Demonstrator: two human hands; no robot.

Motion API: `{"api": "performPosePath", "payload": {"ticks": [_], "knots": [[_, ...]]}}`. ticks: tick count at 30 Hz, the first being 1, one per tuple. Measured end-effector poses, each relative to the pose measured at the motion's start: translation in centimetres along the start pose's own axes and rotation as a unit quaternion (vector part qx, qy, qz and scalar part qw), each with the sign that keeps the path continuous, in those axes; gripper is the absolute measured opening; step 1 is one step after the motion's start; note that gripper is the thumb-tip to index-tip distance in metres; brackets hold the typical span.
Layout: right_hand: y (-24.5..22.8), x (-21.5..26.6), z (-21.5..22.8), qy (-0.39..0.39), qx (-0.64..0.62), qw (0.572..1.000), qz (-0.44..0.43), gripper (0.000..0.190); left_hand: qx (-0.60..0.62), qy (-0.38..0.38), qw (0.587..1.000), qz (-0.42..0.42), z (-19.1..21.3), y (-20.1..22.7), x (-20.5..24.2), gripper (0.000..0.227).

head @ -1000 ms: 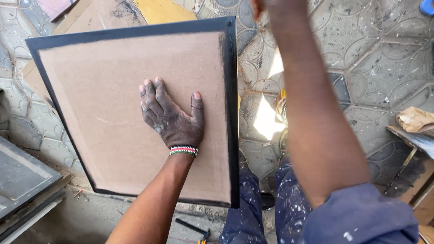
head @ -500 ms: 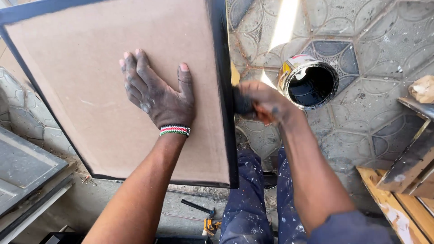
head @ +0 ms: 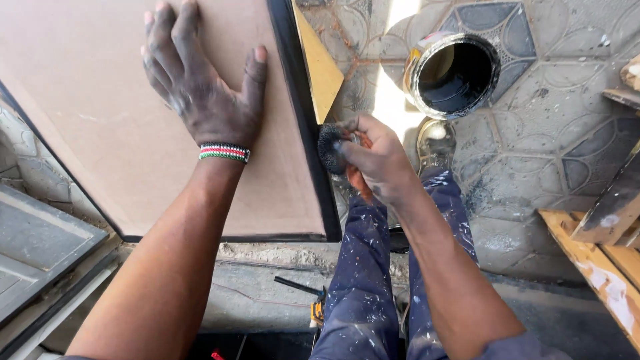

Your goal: The person paints the black frame of a rectangular wooden board using a brush and black paint from a can. They repeatedly dip the brush into the paint can and apply the paint to the frame's edges while holding the board steady with their other hand.

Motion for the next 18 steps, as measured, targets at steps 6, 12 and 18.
{"api": "performPosePath", "payload": {"ticks": [6,12,18], "knots": [[13.0,10.3,1.8,0.115,0.101,0.962,-0.226,0.051,0.022,0.043,0.998,0.032,-0.1,0.4,-0.2,0.059],[4.3,1.7,-2.1,0.171,0.036,0.984,0.037,0.038,0.016,0.047,0.998,0.033,-0.4,0.2,0.0,0.058],[8.9,6.4,-0.1,0.143,0.117,0.978,-0.096,0.041,-0.001,0.062,0.998,-0.003,0.7,1.1,-0.9,0.053]]}}
Point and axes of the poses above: each hand's wrist, its own x-axis away from the middle knuckle, its own z-axis out of the back of the hand, y = z × x, the point moved 3 cm from there along -x, towards the middle knuckle, and after that the axes turned 3 degrees about -z, right-handed, at the moved point
